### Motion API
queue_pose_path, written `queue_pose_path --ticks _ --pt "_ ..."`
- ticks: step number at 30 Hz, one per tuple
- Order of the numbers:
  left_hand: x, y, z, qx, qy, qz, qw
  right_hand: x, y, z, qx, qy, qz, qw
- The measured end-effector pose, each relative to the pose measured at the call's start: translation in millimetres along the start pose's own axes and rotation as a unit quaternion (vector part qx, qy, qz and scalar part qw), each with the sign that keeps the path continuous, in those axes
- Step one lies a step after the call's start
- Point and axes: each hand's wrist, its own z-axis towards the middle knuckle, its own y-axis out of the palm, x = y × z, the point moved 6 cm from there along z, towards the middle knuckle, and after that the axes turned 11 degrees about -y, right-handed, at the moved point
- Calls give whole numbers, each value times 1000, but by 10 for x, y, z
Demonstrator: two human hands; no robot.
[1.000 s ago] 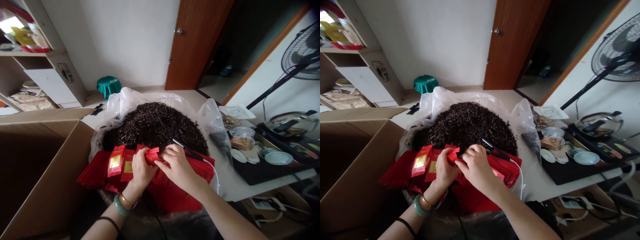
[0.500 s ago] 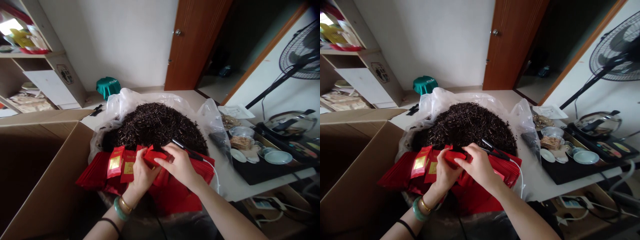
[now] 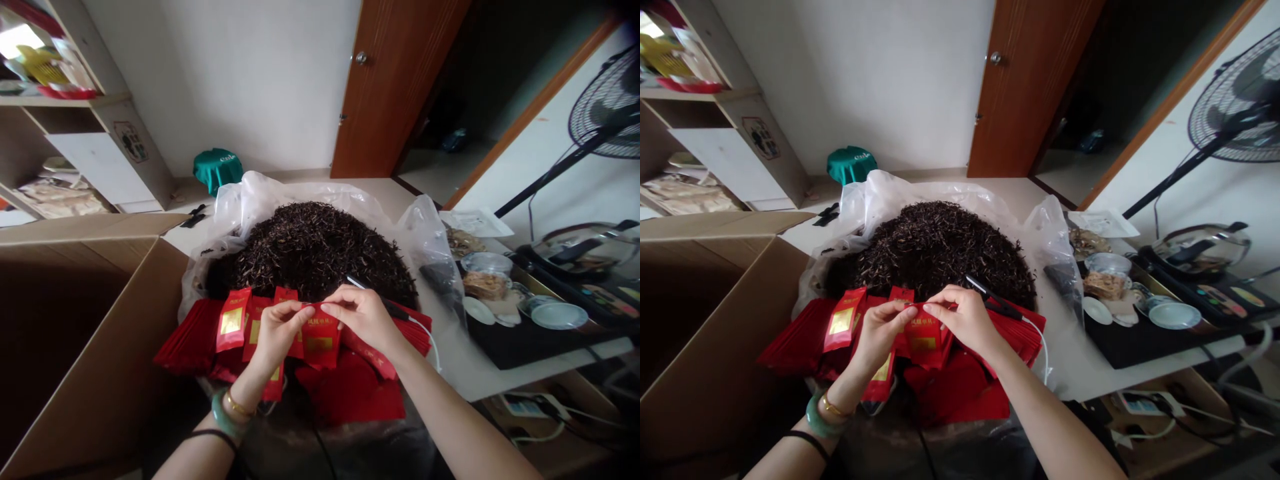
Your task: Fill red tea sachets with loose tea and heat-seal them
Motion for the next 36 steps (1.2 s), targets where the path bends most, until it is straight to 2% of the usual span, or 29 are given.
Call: queue_pose_path --ticks 8,10,13,15,18,21,23,24,26,28,29,31,36 --pt "-29 83 -40 -37 -47 -73 996 24 22 22 -26 -9 -58 998" --pt "-82 156 -63 -78 -87 -107 987 4 20 22 -23 -28 -66 997" --pt "-217 314 -121 -174 -176 -124 961 -26 29 17 -13 -47 -84 995" --pt "-287 372 -146 -202 -204 -119 950 -30 31 18 -3 -47 -101 994" --pt "-341 388 -139 -188 -217 -121 950 24 -10 40 -23 -28 -115 993" --pt "-354 375 -117 -163 -234 -134 949 172 -203 73 -72 3 -135 988" --pt "-345 348 -92 -143 -238 -145 950 313 -461 87 -66 31 -237 969" --pt "-339 331 -78 -136 -237 -150 950 398 -590 86 -68 55 -315 945" --pt "-330 296 -51 -122 -232 -157 952 603 -777 53 -105 131 -444 880" --pt "-328 271 -34 -113 -230 -160 953 775 -850 11 -146 190 -497 834" --pt "-328 263 -29 -111 -231 -161 953 835 -845 -3 -161 204 -500 826" --pt "-324 256 -29 -108 -233 -165 952 898 -793 -3 -174 204 -493 828" --pt "-290 254 -39 -111 -226 -160 954 886 -734 34 -163 184 -497 832"
